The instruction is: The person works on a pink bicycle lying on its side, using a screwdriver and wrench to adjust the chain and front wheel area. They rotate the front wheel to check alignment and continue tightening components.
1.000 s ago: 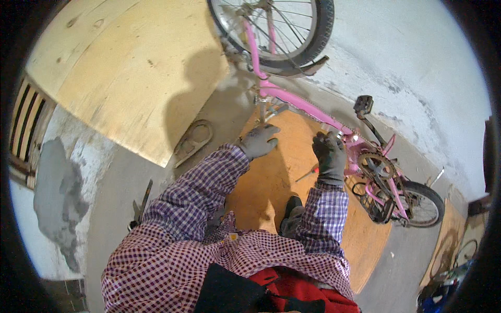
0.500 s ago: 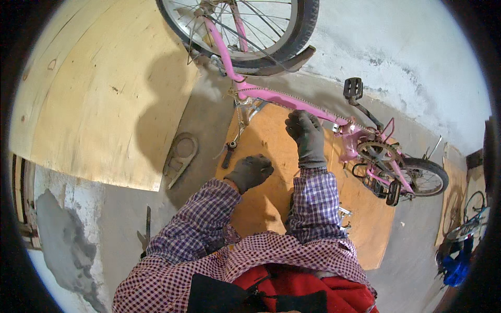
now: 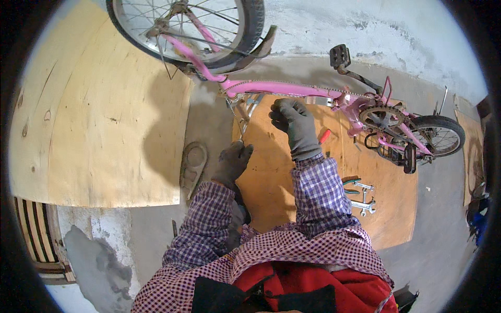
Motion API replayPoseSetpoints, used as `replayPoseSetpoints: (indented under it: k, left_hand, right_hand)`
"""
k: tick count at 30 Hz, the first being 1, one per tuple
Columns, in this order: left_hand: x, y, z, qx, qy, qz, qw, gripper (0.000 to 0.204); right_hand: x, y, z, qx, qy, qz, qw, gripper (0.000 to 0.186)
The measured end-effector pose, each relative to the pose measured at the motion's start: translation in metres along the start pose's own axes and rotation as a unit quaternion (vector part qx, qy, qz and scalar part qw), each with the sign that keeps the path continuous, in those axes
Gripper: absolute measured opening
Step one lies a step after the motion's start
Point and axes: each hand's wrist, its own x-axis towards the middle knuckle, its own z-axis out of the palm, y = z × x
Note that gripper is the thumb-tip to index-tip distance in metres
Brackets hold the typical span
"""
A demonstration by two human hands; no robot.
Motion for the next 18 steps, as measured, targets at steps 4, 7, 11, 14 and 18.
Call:
replayPoseSetpoints:
  k: [4, 7, 11, 14, 18]
  left_hand:
    - [-0.017, 0.025, 0.036, -0.051, -0.005, -0.016, 0.999, 0.040]
    - [-0.013, 0.048, 0.061, -0.044, -0.007, -0.013, 0.999, 0.038]
    - [0.017, 0.076, 0.087, 0.005, 0.011, 0.038, 0.999, 0.031]
    - [0.028, 0.096, 0.107, 0.014, 0.022, 0.093, 0.995, 0.023]
    - [0.035, 0.119, 0.130, -0.003, -0.016, 0.103, 0.995, 0.015]
  right_hand:
    - [-0.030, -0.026, -0.036, 0.008, -0.028, -0.007, 1.000, 0.026]
    - [-0.031, -0.044, -0.063, 0.026, -0.040, -0.015, 0.999, 0.029]
    - [-0.006, -0.065, -0.087, 0.045, -0.055, -0.020, 0.997, 0.028]
    - [0.002, -0.079, -0.105, 0.064, -0.052, -0.037, 0.996, 0.028]
    - [0.003, -0.091, -0.131, 0.080, -0.041, -0.021, 0.996, 0.029]
